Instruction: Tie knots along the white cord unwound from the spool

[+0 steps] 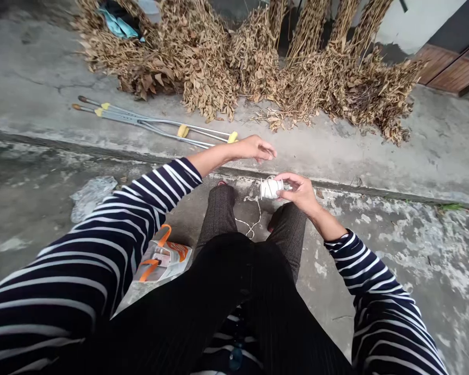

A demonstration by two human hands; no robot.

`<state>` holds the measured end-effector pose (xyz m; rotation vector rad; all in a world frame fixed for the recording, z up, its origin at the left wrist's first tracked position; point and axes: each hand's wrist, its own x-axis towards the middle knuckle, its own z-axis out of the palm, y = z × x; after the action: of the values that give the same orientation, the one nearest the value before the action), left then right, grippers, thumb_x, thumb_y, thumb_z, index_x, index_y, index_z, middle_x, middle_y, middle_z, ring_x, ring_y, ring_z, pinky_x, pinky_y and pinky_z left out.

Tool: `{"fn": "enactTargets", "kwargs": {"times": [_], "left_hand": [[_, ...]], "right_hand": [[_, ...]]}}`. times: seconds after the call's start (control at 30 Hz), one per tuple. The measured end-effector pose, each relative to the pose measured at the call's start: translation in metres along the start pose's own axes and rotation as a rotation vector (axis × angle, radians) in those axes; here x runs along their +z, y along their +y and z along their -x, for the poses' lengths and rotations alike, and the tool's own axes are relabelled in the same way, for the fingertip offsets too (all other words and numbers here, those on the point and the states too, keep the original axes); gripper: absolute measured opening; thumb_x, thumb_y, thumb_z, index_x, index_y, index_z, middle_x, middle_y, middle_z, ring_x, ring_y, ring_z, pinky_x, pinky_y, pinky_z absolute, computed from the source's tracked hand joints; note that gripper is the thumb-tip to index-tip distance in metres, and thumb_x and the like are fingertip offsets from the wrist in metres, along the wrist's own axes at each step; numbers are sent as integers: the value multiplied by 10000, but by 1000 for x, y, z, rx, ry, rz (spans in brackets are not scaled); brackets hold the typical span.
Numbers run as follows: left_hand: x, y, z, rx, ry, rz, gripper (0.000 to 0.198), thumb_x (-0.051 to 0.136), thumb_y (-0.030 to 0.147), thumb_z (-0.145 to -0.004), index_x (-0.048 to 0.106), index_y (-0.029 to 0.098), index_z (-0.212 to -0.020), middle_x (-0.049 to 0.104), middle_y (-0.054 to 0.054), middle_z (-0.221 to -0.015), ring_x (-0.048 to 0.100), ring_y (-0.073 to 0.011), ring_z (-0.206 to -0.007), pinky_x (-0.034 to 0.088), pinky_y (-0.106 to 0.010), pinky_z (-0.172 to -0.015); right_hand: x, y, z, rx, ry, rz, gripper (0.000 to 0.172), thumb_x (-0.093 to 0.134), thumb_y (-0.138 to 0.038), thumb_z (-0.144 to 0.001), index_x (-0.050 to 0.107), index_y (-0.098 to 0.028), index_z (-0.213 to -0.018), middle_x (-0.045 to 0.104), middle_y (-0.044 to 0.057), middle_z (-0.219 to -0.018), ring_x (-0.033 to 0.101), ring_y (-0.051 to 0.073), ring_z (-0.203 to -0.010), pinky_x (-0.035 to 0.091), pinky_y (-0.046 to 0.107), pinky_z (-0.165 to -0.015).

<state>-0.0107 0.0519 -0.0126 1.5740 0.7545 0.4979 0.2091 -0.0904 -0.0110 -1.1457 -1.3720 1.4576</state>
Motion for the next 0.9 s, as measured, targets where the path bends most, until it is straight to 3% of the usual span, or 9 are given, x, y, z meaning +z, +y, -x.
{"fn": "enactTargets", "kwargs": {"times": [0.13, 0.33, 0.4, 0.67, 0.9], "left_hand": [[30, -10, 24, 13, -78, 193, 273, 789, 222, -768, 795, 128, -1024, 752, -94, -1003, 671, -152, -884, 532, -269, -771], [57, -17, 40, -32, 56, 435, 234, 802, 238, -799, 789, 107, -993, 763, -87, -938, 664, -109, -782, 522, -255, -751], [55, -17, 42, -38, 56, 443, 213, 807, 267, -812, 790, 99, -940, 755, -81, -873, 662, -109, -746, 527, -266, -743], [36, -1, 46, -60, -162, 301, 161, 851, 258, -750, 794, 107, -764, 721, -58, -720, 628, -95, -637, 478, -232, -631], [22, 16, 45, -34, -253, 257, 193, 848, 299, -744, 806, 116, -791, 740, -78, -717, 680, -124, -662, 513, -243, -655]], "right_hand": [[2, -7, 0, 21, 25, -100, 344, 911, -221, -585, 794, -228, -908, 742, 25, -950, 671, 167, -776, 642, 286, -559], [-4, -12, -5, 158, 31, -197, 320, 853, -216, -585, 793, -223, -899, 726, 5, -851, 651, 144, -645, 616, 289, -497], [-4, -13, -5, 157, 18, -185, 334, 853, -205, -583, 794, -223, -911, 728, 5, -866, 651, 139, -650, 616, 283, -504], [0, -19, 5, 44, -111, -94, 342, 903, -176, -595, 795, -217, -917, 733, 26, -938, 660, 162, -800, 623, 256, -549], [7, -24, 5, -12, -202, -101, 358, 921, -205, -618, 781, -204, -947, 750, 43, -973, 660, 146, -758, 618, 260, -591]]}}
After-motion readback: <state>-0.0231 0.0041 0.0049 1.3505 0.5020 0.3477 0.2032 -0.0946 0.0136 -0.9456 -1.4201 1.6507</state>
